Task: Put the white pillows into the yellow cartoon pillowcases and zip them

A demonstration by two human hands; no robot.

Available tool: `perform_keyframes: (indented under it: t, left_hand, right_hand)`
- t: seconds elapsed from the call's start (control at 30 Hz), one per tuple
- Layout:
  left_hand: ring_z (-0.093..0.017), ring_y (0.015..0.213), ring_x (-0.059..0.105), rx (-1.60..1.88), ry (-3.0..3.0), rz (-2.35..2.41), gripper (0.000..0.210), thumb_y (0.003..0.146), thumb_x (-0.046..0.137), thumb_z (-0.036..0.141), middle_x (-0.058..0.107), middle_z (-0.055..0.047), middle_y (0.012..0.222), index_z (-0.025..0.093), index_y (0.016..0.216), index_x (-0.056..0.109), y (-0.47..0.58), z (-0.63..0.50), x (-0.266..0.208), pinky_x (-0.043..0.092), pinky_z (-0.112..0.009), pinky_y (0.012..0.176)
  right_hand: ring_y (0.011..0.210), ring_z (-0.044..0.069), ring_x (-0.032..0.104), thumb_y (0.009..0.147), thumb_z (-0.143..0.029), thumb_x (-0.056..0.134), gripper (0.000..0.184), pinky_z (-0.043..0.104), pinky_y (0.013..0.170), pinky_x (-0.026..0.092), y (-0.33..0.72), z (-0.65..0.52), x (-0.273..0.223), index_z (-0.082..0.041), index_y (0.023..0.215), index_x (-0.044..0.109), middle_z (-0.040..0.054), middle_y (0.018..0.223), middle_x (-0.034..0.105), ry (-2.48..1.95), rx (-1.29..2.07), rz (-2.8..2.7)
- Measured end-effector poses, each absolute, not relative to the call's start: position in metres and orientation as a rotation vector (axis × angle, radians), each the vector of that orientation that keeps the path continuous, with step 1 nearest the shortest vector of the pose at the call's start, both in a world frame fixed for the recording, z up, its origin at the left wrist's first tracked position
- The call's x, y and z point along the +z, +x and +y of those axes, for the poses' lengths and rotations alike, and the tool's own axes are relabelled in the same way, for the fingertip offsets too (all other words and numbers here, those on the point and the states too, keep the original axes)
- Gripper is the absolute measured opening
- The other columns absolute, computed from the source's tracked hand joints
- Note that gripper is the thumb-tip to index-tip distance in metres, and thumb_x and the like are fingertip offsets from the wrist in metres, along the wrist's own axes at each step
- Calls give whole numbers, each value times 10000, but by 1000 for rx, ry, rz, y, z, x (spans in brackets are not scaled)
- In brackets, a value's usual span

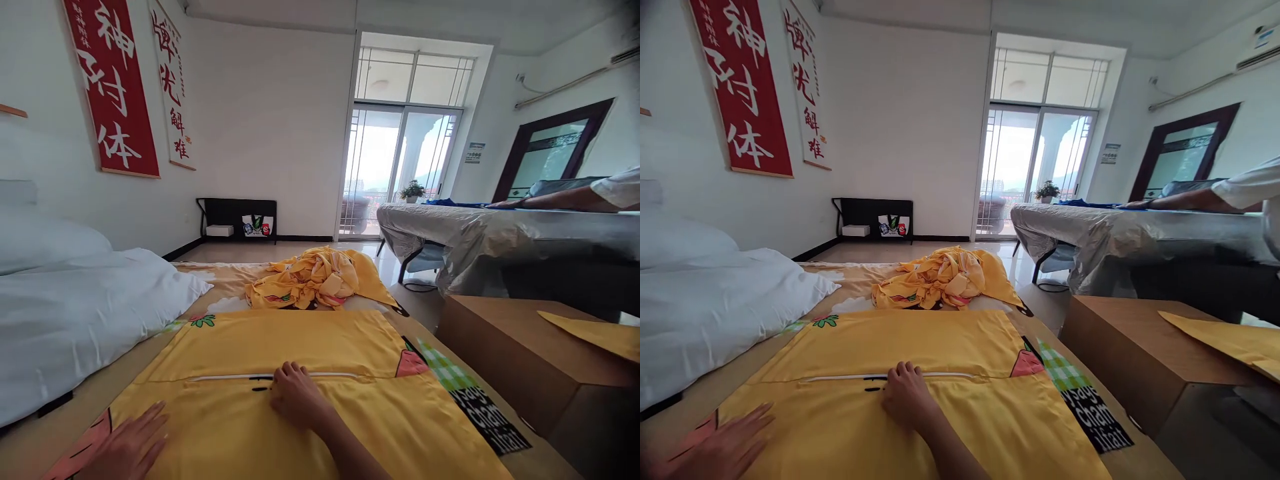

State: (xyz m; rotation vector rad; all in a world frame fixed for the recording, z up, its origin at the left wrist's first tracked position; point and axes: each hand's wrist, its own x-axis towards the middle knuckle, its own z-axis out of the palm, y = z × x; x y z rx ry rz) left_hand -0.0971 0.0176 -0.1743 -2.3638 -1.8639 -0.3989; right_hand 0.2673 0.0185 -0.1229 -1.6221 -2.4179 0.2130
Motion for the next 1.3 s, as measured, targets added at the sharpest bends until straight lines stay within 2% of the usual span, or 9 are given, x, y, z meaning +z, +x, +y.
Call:
perform_keyframes:
  t: [0.13, 0.23, 0.33, 0.47, 0.63, 0.77, 0.93, 1.1, 1.3]
  left_hand:
    - [-204, 1303, 477, -348, -2829, -1493, 527, 961, 225, 459, 553, -10, 1375, 285, 1279, 607, 25, 17, -95, 212, -417, 1197]
    - [-173, 1384, 366, -129, -3097, -1292, 504, 984, 224, 364, 421, -43, 1484, 228, 1393, 484, 104, 44, -64, 207, -399, 1188]
    - [-218, 1477, 79, 264, -3206, -1261, 582, 979, 243, 446, 80, -57, 1595, 216, 1513, 228, 142, 80, -72, 102, -503, 1182]
    - [-248, 1478, -3, 495, -3206, -1235, 678, 953, 286, 533, -6, -85, 1595, 219, 1529, 116, 144, 110, -106, 35, -560, 1159]
    - [-230, 1449, 216, 37, -3155, -1190, 525, 958, 354, 474, 230, -37, 1575, 331, 1463, 344, 132, 113, -130, 184, -482, 1154]
    - [-215, 1352, 397, -129, -3048, -1177, 425, 960, 397, 386, 438, -62, 1475, 299, 1362, 503, 142, 119, -123, 315, -405, 1073]
    - [-250, 1146, 563, -178, -2896, -1392, 329, 871, 550, 400, 633, -79, 1236, 248, 1138, 669, 163, 143, -105, 376, -398, 971]
    - [-262, 1092, 586, -222, -2819, -1516, 320, 840, 577, 385, 655, -99, 1160, 197, 1079, 676, 161, 150, -105, 397, -397, 937]
    - [-285, 1138, 559, -233, -2762, -1529, 310, 891, 504, 315, 639, -142, 1171, 161, 1123, 640, 104, 127, -115, 375, -434, 977]
  right_hand:
    - [1036, 244, 553, 815, -170, 445, 269, 354, 891, 401, 264, 14, -123, -148, 1035, 598, 130, 1086, 633, -1589, 247, -2394]
    - [986, 227, 573, 786, -156, 469, 253, 320, 858, 399, 265, 12, -124, -148, 996, 610, 115, 1027, 661, -1476, 306, -2429]
    - [883, 202, 582, 733, -173, 533, 200, 275, 749, 397, 274, 12, -123, -152, 909, 624, 86, 958, 675, -1433, 419, -2410]
    - [761, 149, 538, 704, -211, 602, 99, 236, 637, 342, 284, 13, -118, -166, 791, 617, 30, 859, 656, -1388, 565, -2426]
    - [660, 104, 450, 719, -275, 622, 118, 216, 568, 284, 286, 12, -112, -169, 669, 605, -15, 712, 592, -1346, 694, -2424]
    - [637, 93, 443, 725, -331, 652, 169, 201, 552, 295, 290, 14, -110, -172, 776, 676, -17, 748, 616, -1331, 827, -2427]
    - [700, 103, 559, 742, -325, 693, 265, 180, 608, 390, 298, 20, -114, -184, 964, 720, -7, 848, 683, -1208, 1154, -2441]
    - [819, 128, 611, 689, -346, 777, 415, 190, 735, 453, 304, 22, -119, -179, 1065, 717, 28, 993, 701, -976, 1340, -2457]
    - [712, 98, 564, 708, -331, 729, 380, 193, 678, 449, 304, 18, -115, -208, 1067, 718, -3, 840, 658, -1021, 1494, -2250]
